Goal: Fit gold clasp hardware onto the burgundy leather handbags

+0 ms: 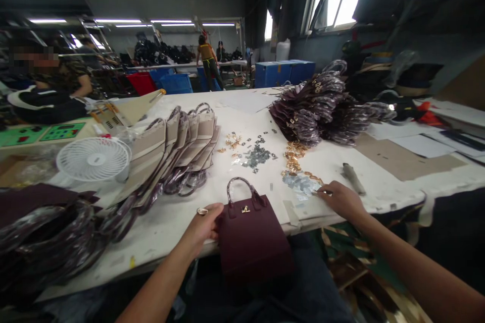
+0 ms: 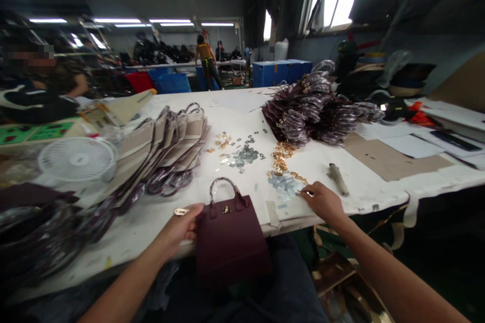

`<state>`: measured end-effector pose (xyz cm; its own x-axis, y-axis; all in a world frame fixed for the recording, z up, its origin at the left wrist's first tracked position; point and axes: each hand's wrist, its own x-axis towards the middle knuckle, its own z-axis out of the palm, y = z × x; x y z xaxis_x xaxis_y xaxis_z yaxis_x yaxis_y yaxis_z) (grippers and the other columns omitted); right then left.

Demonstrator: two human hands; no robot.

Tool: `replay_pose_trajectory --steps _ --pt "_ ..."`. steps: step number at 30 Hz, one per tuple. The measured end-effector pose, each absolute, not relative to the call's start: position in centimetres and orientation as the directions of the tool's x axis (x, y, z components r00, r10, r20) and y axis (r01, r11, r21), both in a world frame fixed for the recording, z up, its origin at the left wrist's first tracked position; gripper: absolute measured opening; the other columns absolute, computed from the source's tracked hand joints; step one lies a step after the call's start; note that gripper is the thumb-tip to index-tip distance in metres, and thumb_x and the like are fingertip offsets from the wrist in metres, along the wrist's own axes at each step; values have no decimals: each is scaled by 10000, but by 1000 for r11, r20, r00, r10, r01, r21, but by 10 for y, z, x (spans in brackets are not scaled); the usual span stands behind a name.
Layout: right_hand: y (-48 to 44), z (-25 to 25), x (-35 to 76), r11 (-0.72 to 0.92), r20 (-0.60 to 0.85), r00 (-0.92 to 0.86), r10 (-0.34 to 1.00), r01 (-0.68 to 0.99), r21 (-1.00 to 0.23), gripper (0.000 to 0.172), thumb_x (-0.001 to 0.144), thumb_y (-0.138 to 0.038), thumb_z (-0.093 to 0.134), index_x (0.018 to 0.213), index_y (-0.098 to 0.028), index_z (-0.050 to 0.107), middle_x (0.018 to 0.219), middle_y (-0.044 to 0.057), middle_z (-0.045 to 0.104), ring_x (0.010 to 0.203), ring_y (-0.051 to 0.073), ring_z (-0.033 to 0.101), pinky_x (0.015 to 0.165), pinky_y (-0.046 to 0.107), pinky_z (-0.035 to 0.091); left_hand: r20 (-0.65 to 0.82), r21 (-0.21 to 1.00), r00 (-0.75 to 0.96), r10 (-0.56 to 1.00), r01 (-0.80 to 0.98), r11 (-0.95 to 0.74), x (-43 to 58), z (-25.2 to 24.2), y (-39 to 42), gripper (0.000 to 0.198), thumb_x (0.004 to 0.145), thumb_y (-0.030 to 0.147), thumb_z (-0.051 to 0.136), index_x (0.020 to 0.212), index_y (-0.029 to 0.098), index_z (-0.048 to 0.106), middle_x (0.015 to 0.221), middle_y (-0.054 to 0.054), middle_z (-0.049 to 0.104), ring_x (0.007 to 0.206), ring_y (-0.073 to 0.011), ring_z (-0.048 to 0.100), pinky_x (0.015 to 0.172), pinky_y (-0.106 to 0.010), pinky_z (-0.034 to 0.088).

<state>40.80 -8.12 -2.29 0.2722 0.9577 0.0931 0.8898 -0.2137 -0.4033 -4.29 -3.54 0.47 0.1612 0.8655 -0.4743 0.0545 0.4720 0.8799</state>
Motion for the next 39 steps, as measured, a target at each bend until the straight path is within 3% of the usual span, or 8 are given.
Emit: replay_pose_trajectory --steps 4,8,16,23,26,30,34,39 --pt "-92 -6 383 -117 -29 128 991 772 -624 345 898 -534 556 945 -270 773 898 25 759 826 232 679 759 331 494 -426 904 203 882 61 423 -44 9 -36 444 801 567 744 1045 209 649 938 -57 711 549 -142 619 396 -206 441" --pt "-103 8 346 -183 -147 109 983 607 -773 361 885 -573 590 950 -251 742 773 10 739 764 218 687 692 311 520 -423 880 265 867 -110 463 -43 7 -28 427 775 520 788 1008 188 656 926 -61 711 617 -167 659 475 -252 539" --pt "-86 22 258 -89 -66 81 994 317 -944 339 816 -550 722 893 -220 710 807 44 747 792 251 709 700 345 562 -367 850 200 909 -325 415 -29 -14 -35 445 743 476 845 1003 146 697 940 -94 728 657 -164 666 502 -242 543" --pt "-73 17 169 163 95 -177 980 426 -890 163 908 -384 651 870 -234 703 848 5 723 786 198 651 730 309 488 -306 855 131 943 -398 333 -29 -20 -46 478 720 462 865 1065 173 702 897 -54 702 691 -167 664 507 -243 551" --pt "-68 13 154 210 133 -188 973 487 -848 126 903 -343 640 922 -233 698 849 1 708 770 189 641 725 303 480 -294 858 99 951 -410 308 -29 -20 -49 497 727 444 861 1124 180 720 922 -69 721 719 -176 676 508 -239 551" --pt "-63 12 150 137 75 -139 987 517 -845 254 881 -360 666 1092 -219 682 789 -7 690 692 184 632 653 294 483 -286 855 86 954 -427 295 -30 -23 -50 499 728 442 860 1130 172 737 909 -80 739 703 -180 679 516 -257 566" --pt "-60 10 152 197 106 -190 976 567 -800 207 904 -347 649 1046 -230 743 987 40 741 889 222 678 815 340 516 -291 856 62 955 -429 288 -31 -28 -49 544 702 440 884 1147 161 741 928 -89 750 722 -189 689 537 -267 573" --pt "-60 5 149 333 206 -267 941 634 -698 329 981 -340 545 1242 -232 713 1038 82 702 972 249 652 904 398 512 -287 858 42 957 -434 276 -32 -31 -50 538 702 435 878 1149 165 750 952 -88 757 732 -184 692 527 -246 554"
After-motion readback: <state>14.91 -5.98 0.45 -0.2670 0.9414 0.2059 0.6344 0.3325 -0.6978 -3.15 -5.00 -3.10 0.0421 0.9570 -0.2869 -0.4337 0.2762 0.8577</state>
